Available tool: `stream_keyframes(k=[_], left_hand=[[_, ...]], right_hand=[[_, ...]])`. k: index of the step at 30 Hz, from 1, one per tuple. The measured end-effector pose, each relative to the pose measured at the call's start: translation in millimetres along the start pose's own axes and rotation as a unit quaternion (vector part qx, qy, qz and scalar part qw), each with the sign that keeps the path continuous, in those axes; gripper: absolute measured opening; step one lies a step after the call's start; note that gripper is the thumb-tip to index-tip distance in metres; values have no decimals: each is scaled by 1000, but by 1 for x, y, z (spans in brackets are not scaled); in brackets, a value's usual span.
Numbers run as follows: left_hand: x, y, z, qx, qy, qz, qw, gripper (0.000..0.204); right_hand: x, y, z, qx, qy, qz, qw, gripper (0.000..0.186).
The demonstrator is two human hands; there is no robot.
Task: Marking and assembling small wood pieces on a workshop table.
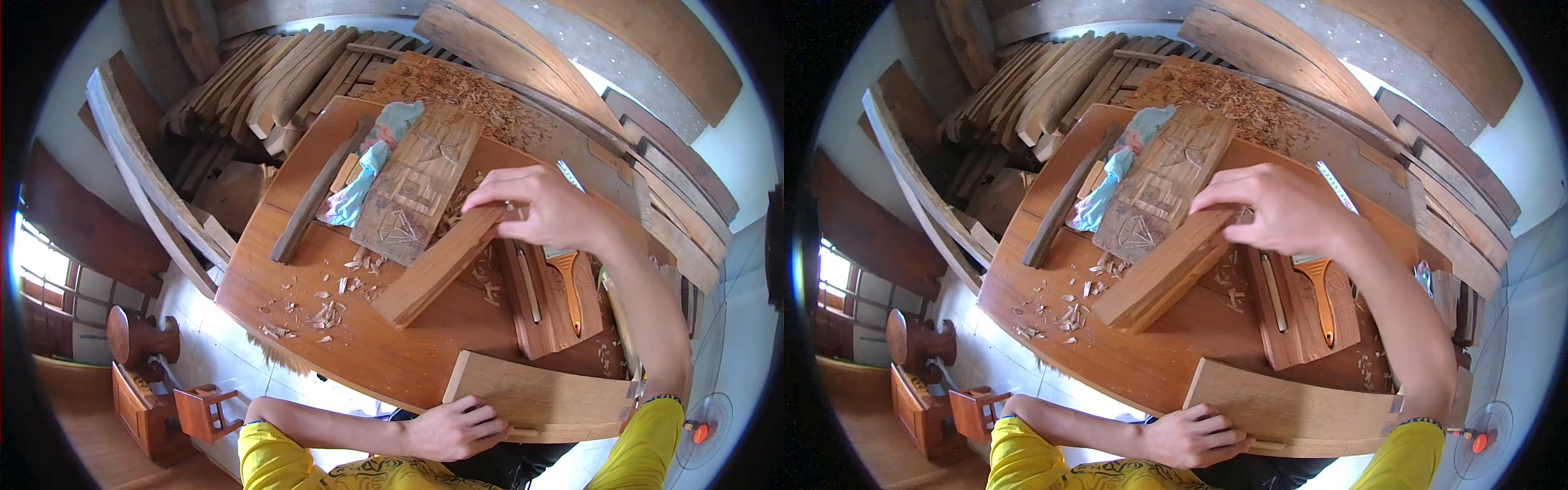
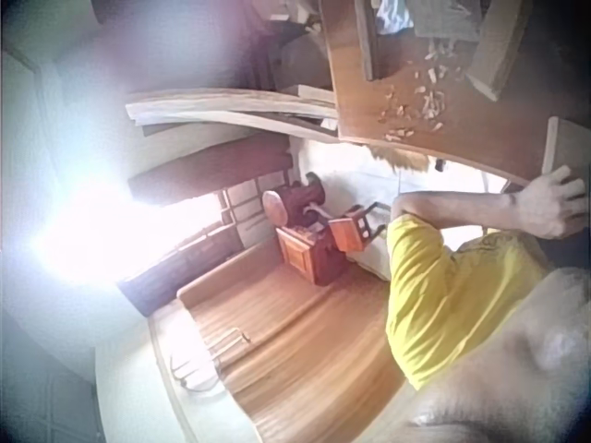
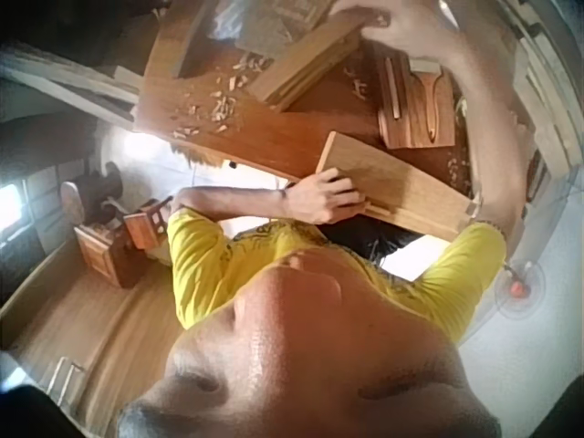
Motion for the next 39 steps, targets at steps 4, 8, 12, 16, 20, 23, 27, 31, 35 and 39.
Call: stream_keyframes(k=[4, 8, 12, 16, 20, 23, 27, 31, 35, 39], left_hand=[[0, -5, 2, 7, -9, -38, 999, 50], [4, -5, -7, 7, -25, -75, 997, 36], [6, -2, -20, -21, -26, -82, 996, 34], [4, -1, -20, -16, -44, -90, 995, 35], [6, 1, -16, 16, -59, -87, 994, 30], [5, 0, -13, 31, -70, -101, 992, 30], [-1, -2, -12, 39, -91, -124, 987, 25], [-4, -5, -14, 66, -92, -123, 986, 24], [-7, -10, -20, 84, -125, -131, 980, 30], [-12, -17, -29, 117, -170, -118, 971, 26]], right_hand=[[19, 23, -5, -49, -85, -20, 995, 42], [8, 30, -1, -93, -127, 9, 988, 53], [-20, 4, 75, -179, -79, 12, 981, 54], [-55, -5, 228, -148, 167, 9, 975, 42], [-68, 58, 372, -10, 466, 19, 885, 28], [-64, 112, 431, -20, 518, -102, 849, 26], [-67, 146, 467, -106, 467, -103, 872, 20], [-80, 161, 470, -174, 373, -72, 908, 13], [-91, 174, 458, -154, 380, 18, 912, 14], [-93, 174, 451, -145, 430, 16, 891, 16]])
Point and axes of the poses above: each hand's wrist, its own z-axis away from the middle knuckle, its own y-axis out of the palm, x = y × z, the point moved 3 cm from there along -z, towards the middle knuckle, and after that the axes turned 12 degrees about x, right-handed, at the moved point
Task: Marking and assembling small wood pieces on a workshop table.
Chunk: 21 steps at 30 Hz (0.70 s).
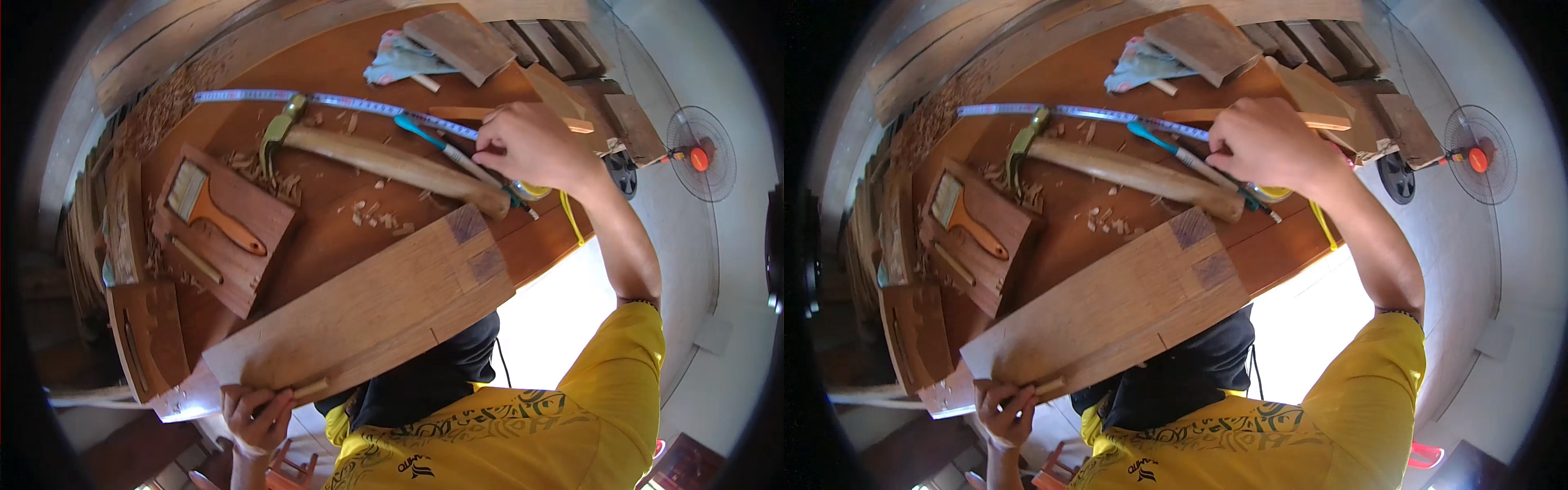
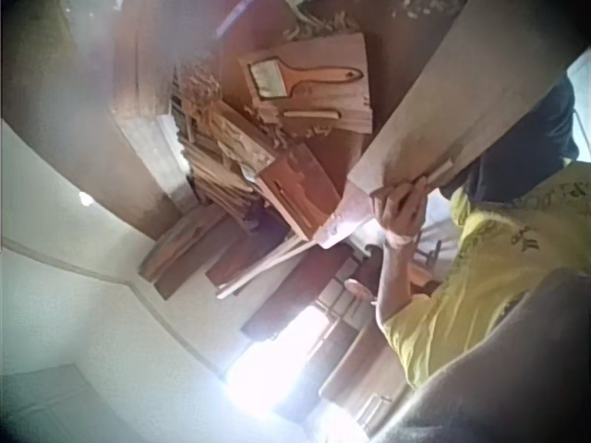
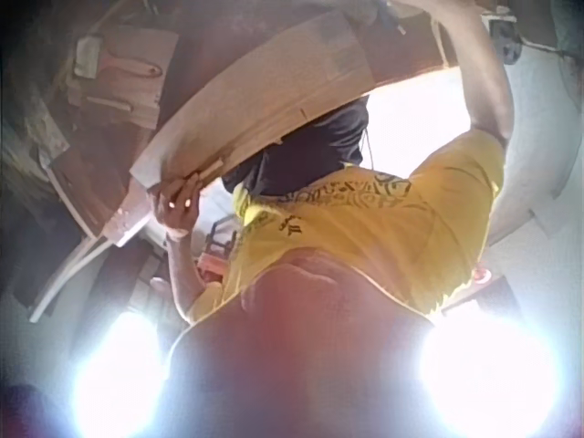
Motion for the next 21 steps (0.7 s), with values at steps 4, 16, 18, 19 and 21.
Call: stream_keyframes(k=[4, 16, 18, 19, 21], left_hand=[[-5, -2, -4, -5, -5, -9, 1000, 29], [4, 10, -3, -97, 70, -4, 993, 32], [5, 11, -3, -106, 73, -4, 992, 32], [5, 11, -3, -100, 75, 1, 992, 32], [5, 11, -3, -96, 74, 9, 993, 32]], right_hand=[[5, -1, 0, 22, 69, -12, 997, 17], [29, -7, 10, -45, 71, -279, 957, 22], [39, -14, 19, -40, 31, -311, 949, 20], [45, -19, 23, -62, -4, -315, 947, 18], [60, -28, 29, -103, -79, -286, 950, 13]])
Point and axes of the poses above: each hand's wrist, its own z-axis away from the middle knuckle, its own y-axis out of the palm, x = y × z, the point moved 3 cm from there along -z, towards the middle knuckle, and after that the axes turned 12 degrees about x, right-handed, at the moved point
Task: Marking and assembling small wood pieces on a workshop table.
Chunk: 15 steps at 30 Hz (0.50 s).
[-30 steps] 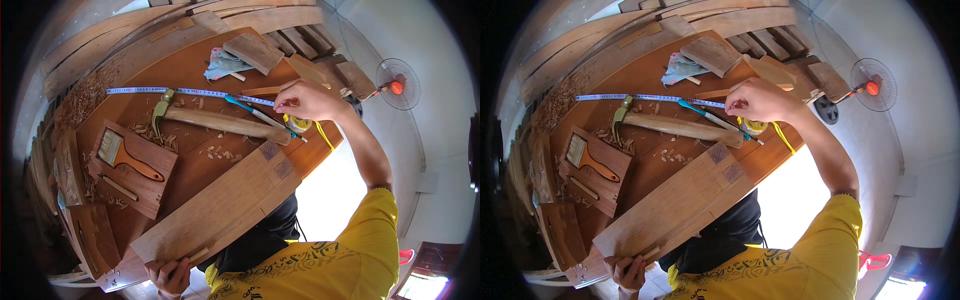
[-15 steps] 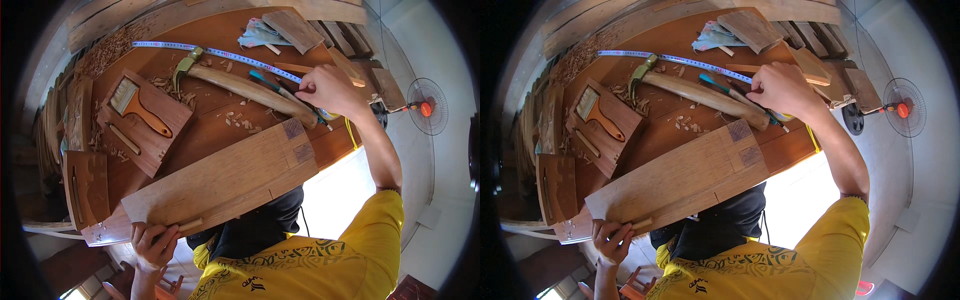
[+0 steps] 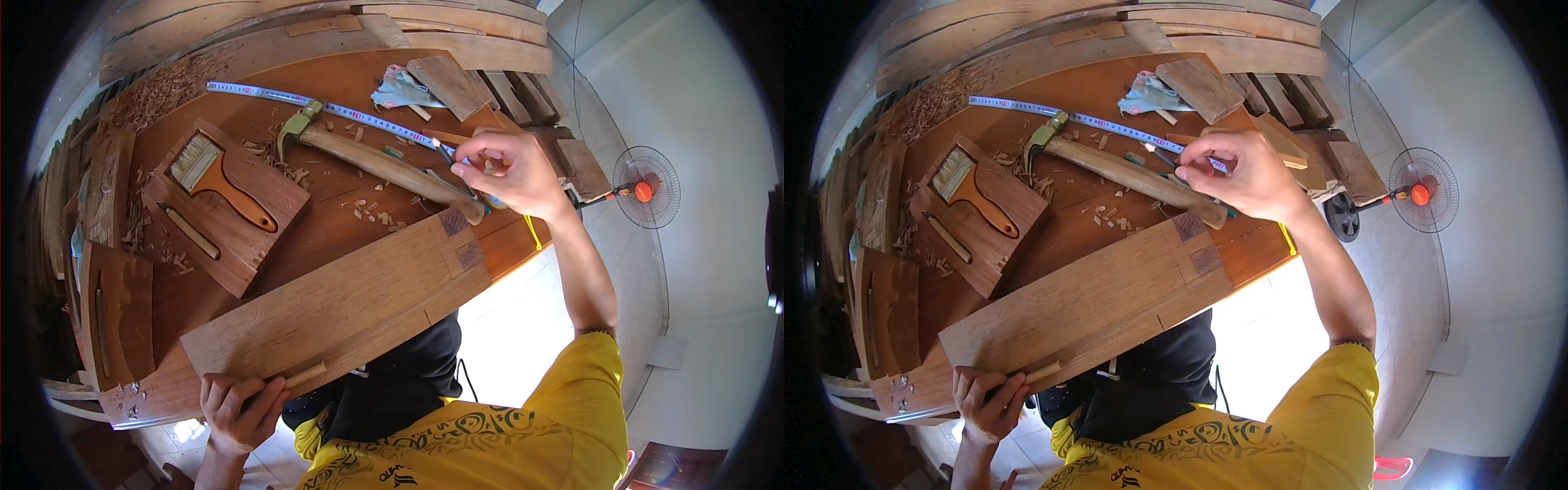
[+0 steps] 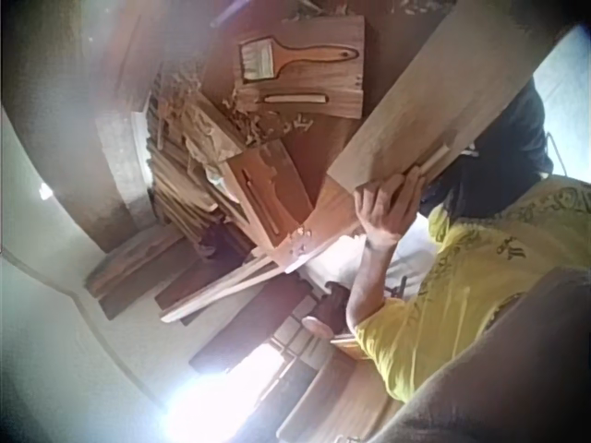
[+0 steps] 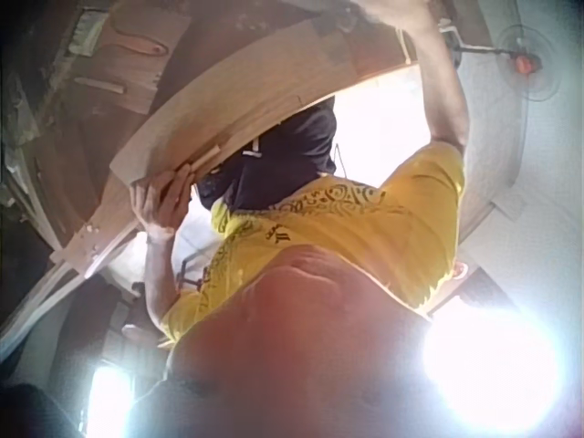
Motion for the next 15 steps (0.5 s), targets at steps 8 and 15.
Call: stream_keyframes(k=[8, 15], left_hand=[[0, -3, -4, 19, 10, -11, 1000, 33], [4, -3, -2, -6, 2, 4, 1000, 36]], right_hand=[[52, 10, 7, -47, -216, 61, 973, 17], [69, 45, 38, 50, -405, -172, 896, 24]])
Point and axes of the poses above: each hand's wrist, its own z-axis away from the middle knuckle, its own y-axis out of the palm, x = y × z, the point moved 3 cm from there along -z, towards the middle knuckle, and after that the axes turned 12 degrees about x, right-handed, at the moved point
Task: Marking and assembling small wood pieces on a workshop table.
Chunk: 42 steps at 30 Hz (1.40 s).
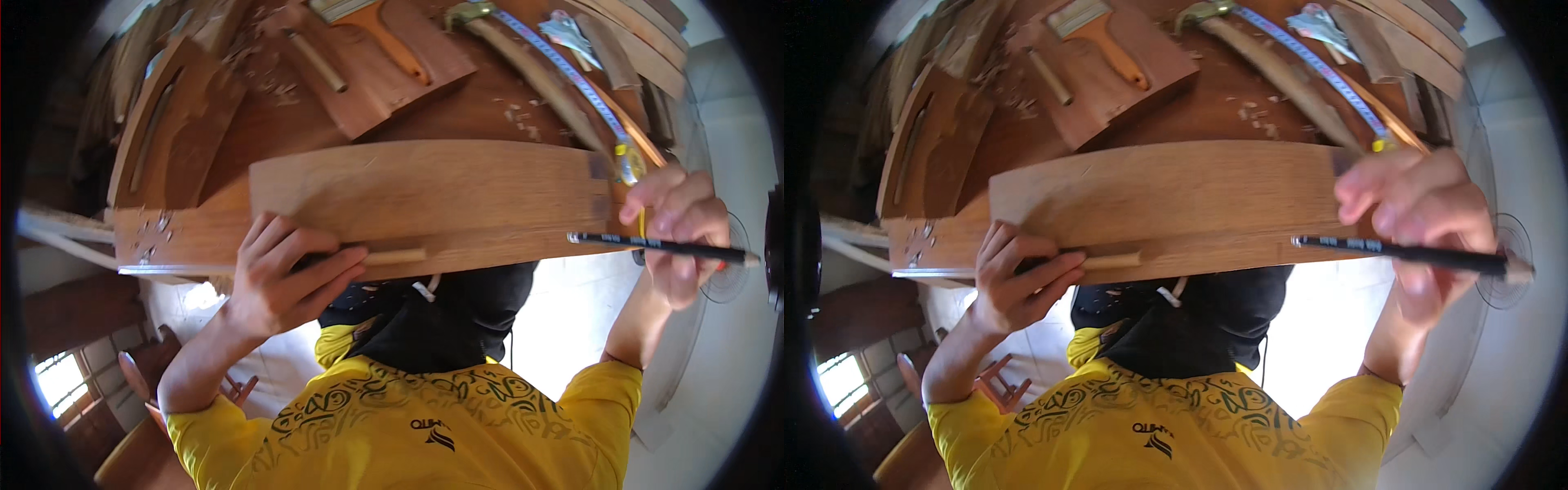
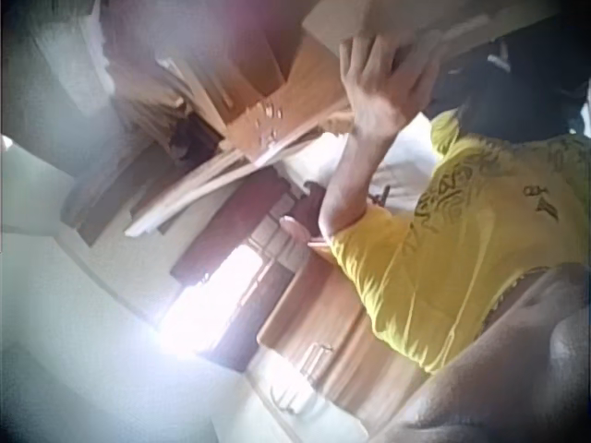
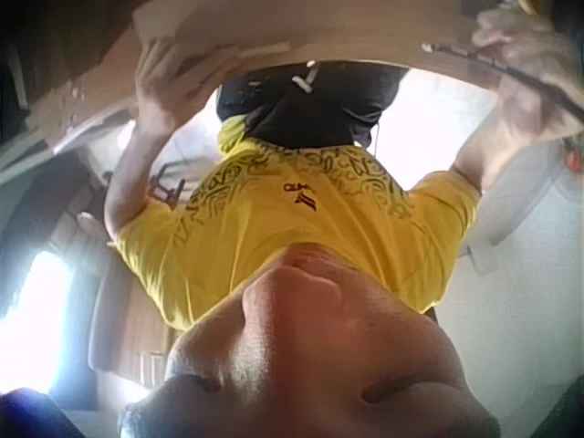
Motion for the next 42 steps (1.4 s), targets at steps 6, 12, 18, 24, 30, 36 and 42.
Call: stream_keyframes(k=[6, 12, 18, 24, 30, 36, 42], left_hand=[[2, 1, -4, -1, 19, 27, 999, 29], [3, -4, -8, 9, -14, 56, 998, 24], [-3, -7, -11, 39, -42, 64, 996, 20], [-9, -6, -13, 19, -31, 52, 998, 18], [-8, -8, -13, 27, -7, 34, 999, 16], [2, -19, -19, 72, 7, 112, 991, 17], [14, -61, -30, 162, 33, 138, 977, 26]], right_hand=[[-3, 89, -10, -66, 87, -185, 977, 27], [-7, 115, -10, -125, 90, -285, 946, 27], [-14, 127, -10, -57, 93, -64, 992, 38], [-22, 156, -21, -56, 111, 120, 985, 38], [-28, 171, -33, -7, 156, 195, 968, 36], [-35, 173, -32, 2, 143, 185, 972, 34], [-36, 179, -31, -13, 171, 116, 978, 31]])
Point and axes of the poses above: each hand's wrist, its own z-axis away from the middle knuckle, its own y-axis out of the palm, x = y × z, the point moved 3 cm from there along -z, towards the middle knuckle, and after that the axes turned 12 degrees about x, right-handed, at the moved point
